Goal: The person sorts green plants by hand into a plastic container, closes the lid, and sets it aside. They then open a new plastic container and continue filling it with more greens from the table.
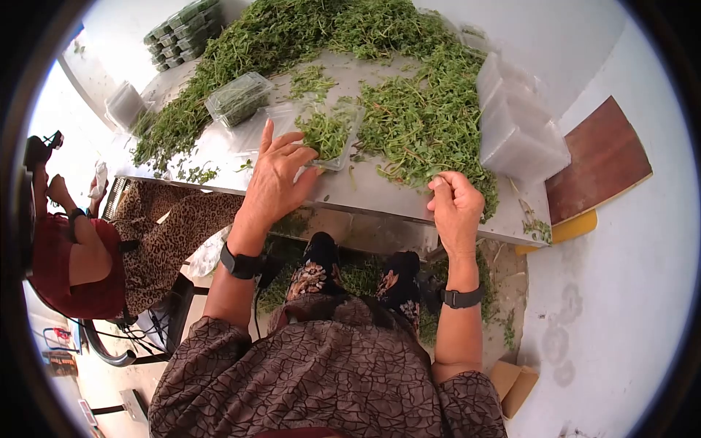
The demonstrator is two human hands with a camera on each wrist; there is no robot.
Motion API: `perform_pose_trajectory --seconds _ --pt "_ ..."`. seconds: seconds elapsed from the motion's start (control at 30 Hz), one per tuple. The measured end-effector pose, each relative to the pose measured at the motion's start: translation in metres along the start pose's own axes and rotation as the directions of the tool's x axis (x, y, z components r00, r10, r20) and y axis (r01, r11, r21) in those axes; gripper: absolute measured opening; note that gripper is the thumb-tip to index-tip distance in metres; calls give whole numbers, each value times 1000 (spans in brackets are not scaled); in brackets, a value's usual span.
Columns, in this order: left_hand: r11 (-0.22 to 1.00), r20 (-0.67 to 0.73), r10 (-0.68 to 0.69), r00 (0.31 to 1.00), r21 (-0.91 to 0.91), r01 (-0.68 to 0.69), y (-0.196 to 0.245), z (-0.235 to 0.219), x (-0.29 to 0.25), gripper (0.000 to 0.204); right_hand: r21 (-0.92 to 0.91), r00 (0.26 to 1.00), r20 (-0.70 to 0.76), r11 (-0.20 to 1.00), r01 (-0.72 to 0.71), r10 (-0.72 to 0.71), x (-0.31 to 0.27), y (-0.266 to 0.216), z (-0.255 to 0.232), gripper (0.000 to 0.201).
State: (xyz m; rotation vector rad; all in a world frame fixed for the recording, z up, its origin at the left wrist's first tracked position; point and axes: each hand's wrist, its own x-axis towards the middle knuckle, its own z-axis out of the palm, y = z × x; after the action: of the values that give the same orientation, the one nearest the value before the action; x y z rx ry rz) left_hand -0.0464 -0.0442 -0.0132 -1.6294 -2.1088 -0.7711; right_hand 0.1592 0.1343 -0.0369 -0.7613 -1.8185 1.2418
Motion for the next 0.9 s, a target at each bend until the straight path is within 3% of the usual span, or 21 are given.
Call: perform_pose_trajectory --seconds 0.1,0.17,0.27,0.4,0.43,0.53,0.57,0.7,0.9 --pt "999 -82 -6 997 -38 3 0 -2 2 28 8 1000 -4 1000 -7 7 1 0 -1 14" --pt "996 -211 34 977 -75 -50 6 -4 4 38 -4 1000 -10 1000 1 -1 1 2 0 14" --pt "998 -157 63 986 -7 -65 -4 10 4 49 -7 1000 -16 1000 2 -3 4 2 1 14" --pt "998 -80 68 994 9 -68 -10 16 6 41 -15 999 -34 1000 -6 5 5 3 2 13" --pt "997 -151 81 985 1 -82 -10 19 6 32 -18 1000 -30 1000 -1 1 6 5 2 13" --pt "997 -160 79 984 -6 -81 -12 22 5 27 2 1000 -18 1000 10 -10 9 8 0 14" --pt "994 -228 108 968 -7 -113 -13 26 5 26 -9 1000 -19 1000 -5 5 10 8 0 14" --pt "991 -288 119 950 -19 -130 -13 28 6 27 -38 1000 -17 999 -4 4 13 11 1 15" --pt "994 -261 99 960 -22 -108 -12 28 5 27 -70 999 -37 997 -17 15 10 8 3 14"
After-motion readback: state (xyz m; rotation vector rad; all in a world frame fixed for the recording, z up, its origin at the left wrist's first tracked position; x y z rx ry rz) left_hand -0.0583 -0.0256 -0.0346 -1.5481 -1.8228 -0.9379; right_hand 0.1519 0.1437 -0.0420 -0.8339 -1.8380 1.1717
